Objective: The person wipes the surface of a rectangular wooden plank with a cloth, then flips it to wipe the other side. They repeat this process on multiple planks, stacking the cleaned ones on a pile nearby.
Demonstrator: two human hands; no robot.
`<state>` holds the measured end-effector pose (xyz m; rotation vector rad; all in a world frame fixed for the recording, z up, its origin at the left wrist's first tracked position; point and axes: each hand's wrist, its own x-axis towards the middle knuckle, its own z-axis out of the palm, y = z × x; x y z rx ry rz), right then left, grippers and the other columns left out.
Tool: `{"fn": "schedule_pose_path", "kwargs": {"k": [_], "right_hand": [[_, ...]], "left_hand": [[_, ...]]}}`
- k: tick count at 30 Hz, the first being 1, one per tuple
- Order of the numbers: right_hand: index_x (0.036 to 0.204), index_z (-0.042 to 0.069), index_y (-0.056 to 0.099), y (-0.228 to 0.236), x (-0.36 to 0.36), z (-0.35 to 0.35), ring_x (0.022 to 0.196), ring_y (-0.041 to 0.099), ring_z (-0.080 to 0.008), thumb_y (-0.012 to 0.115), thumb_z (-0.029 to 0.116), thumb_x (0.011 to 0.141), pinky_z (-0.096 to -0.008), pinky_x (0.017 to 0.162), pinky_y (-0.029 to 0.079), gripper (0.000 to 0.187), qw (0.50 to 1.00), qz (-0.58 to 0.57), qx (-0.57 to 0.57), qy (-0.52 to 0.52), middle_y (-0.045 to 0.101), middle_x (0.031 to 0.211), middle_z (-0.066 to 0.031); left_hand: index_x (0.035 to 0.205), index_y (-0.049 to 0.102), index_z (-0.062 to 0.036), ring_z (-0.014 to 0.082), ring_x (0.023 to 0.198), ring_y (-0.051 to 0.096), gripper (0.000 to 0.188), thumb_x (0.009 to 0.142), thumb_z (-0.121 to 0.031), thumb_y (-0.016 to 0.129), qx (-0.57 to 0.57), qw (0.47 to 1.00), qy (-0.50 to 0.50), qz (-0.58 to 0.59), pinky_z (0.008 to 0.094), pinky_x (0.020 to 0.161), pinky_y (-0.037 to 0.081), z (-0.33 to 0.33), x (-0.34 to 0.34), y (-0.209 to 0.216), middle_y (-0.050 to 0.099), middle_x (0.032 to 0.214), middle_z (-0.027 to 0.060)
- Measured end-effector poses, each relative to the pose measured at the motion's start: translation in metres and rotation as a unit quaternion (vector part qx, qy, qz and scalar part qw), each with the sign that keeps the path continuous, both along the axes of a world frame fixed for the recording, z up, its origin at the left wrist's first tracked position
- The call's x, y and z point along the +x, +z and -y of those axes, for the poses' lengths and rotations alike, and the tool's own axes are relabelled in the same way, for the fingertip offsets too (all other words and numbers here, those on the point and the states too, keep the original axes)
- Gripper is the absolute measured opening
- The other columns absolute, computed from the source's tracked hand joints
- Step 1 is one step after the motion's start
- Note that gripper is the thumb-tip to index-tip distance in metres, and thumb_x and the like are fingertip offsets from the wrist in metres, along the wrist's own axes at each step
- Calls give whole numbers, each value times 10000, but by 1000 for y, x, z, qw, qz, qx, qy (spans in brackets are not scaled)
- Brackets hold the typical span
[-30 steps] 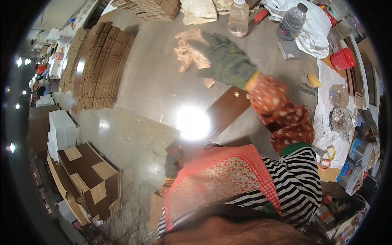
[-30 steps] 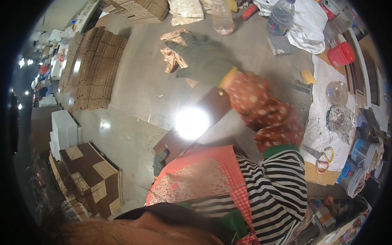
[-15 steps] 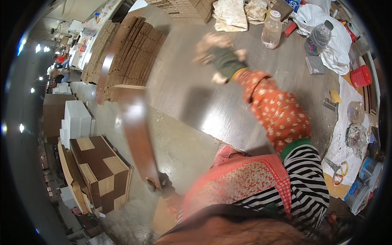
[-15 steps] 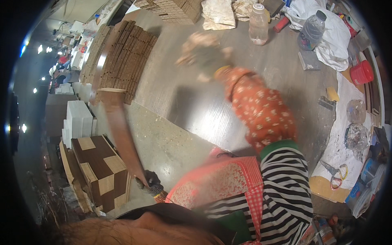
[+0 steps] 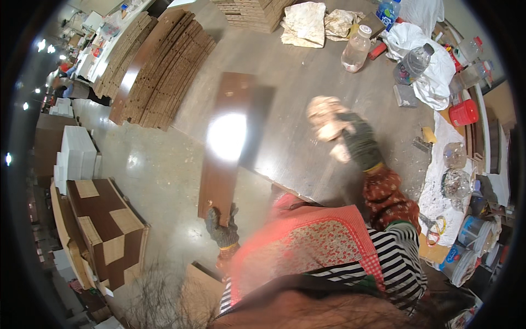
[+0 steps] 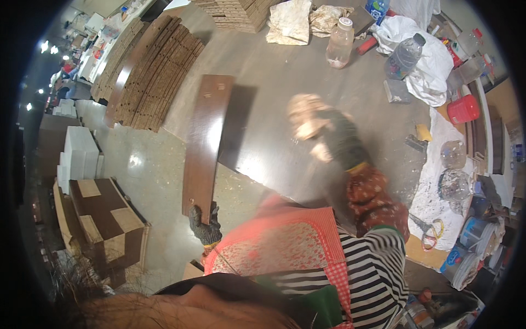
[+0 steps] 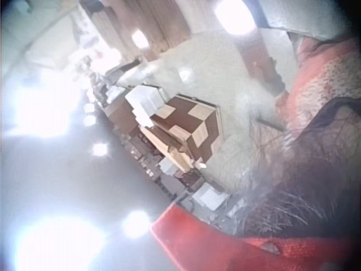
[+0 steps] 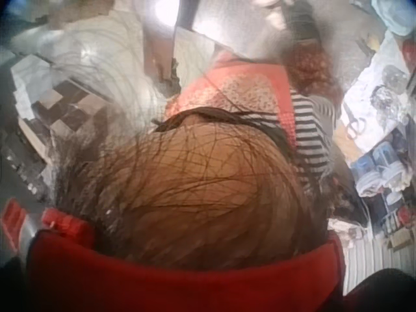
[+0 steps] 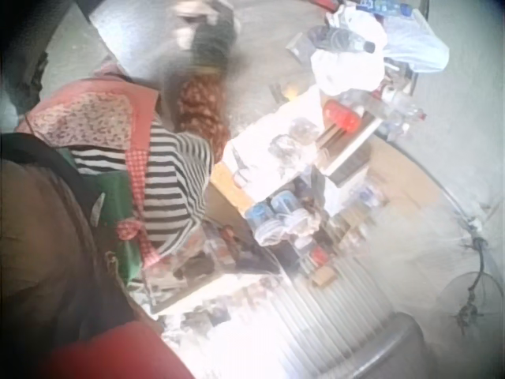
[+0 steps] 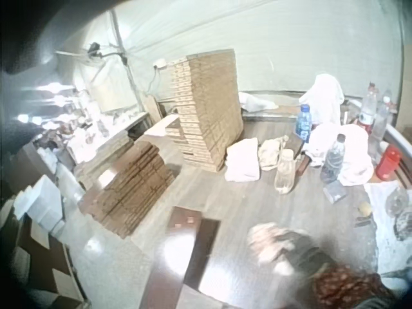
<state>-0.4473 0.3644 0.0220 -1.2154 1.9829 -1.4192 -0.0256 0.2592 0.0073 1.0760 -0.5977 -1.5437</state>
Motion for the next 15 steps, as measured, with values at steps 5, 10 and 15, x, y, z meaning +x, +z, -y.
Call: {"fn": "schedule_pose_path", "kwargs": {"k": [5,10,15], "right_hand": [[1228,30,591,13,-31,-55,1040,633,-335,641,268,916,-396,919,500,396,956,-154,-28,-247,641,1137,-187],[1259,65,567,56,62,-13,1153,587,-357,742,269,810,-457,1004,458,524,977,-209,-14,-39,589,1254,-190],[1257,83,579,30,128,65,1109,602,-359,750,258,730,-445,965,478,582,902,-375,-36,211,613,1211,-184]], "left_hand": [[1178,571,23,312,881,692,357,923,-219,631,11,984,-172,-37,455,734,618,-5,-31,-23,639,1044,136],[1104,606,7,262,812,703,329,925,-267,632,-249,887,-257,292,412,723,600,-8,-60,-41,671,982,116],[1180,583,-48,244,921,635,336,879,-176,663,78,964,-250,36,433,816,580,-14,-71,-28,615,1029,67]]}}
